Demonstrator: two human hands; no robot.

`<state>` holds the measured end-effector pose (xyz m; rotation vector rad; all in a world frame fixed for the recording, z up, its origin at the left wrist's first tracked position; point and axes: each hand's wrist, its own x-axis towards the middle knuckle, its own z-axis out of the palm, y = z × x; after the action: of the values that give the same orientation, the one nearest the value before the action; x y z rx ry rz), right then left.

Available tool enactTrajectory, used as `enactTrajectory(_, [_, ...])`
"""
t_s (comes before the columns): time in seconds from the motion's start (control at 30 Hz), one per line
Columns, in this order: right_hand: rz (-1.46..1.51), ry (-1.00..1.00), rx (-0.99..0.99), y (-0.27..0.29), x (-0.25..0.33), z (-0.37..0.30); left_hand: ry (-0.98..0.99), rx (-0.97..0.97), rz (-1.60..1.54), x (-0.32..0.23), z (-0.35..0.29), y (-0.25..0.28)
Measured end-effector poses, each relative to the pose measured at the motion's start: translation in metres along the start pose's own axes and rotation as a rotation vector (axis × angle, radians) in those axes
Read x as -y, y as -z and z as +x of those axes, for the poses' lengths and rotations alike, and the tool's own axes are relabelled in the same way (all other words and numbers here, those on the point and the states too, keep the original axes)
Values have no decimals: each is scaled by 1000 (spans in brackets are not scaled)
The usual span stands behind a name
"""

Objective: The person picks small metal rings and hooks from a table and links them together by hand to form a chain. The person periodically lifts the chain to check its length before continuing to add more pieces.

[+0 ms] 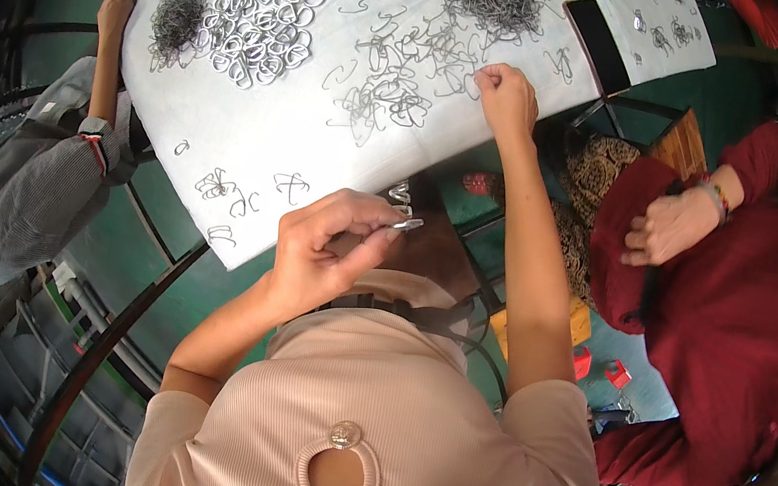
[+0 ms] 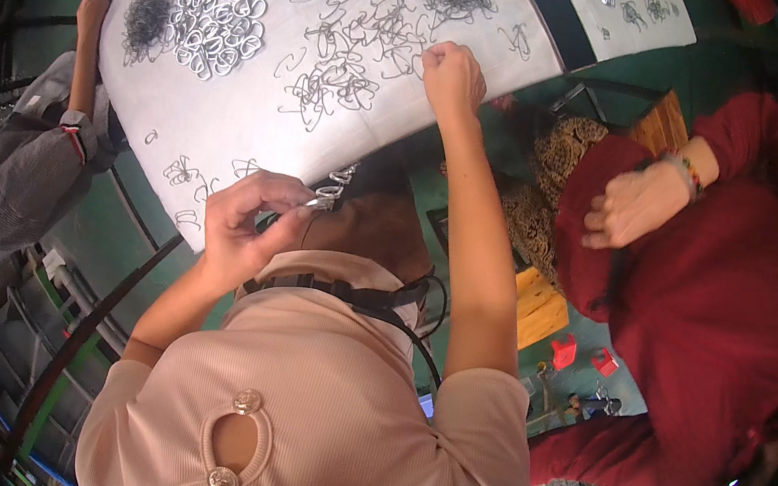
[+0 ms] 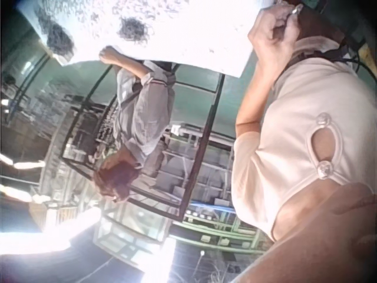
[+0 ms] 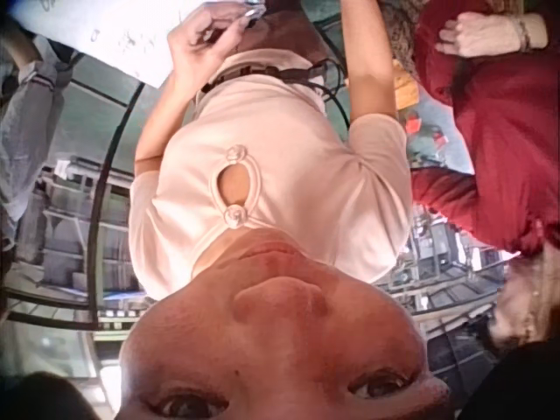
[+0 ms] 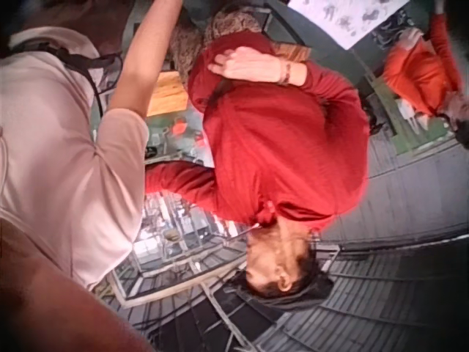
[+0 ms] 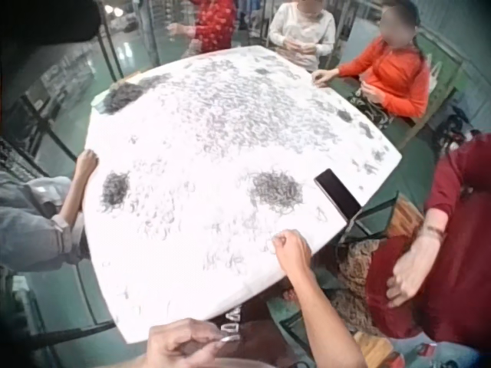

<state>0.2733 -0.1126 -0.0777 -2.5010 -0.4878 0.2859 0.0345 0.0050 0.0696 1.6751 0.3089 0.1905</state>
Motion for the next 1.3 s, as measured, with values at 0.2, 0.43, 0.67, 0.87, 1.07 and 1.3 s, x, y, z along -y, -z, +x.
enactTrajectory(0.2, [-345, 182, 59, -16, 8, 22, -20, -53, 0, 3, -1, -5])
enactTrajectory(0.43, [-351, 438, -117, 9, 13, 6, -60, -69, 22, 4, -2, -4])
enactTrajectory(0.67, [281, 23, -57, 13, 6, -13, -48, -65, -25, 11, -9, -2])
enactTrajectory(0.87, [745, -140, 85, 51, 49, -48, -53, -43, -94, 16, -12, -1])
enactTrajectory(1.07, [939, -123, 349, 90, 75, -61, -27, -6, -67, 17, 0, 5])
enactTrajectory(1.3, [1026, -127, 686, 120, 110, -94, 14, -98, -136, 18, 4, 11])
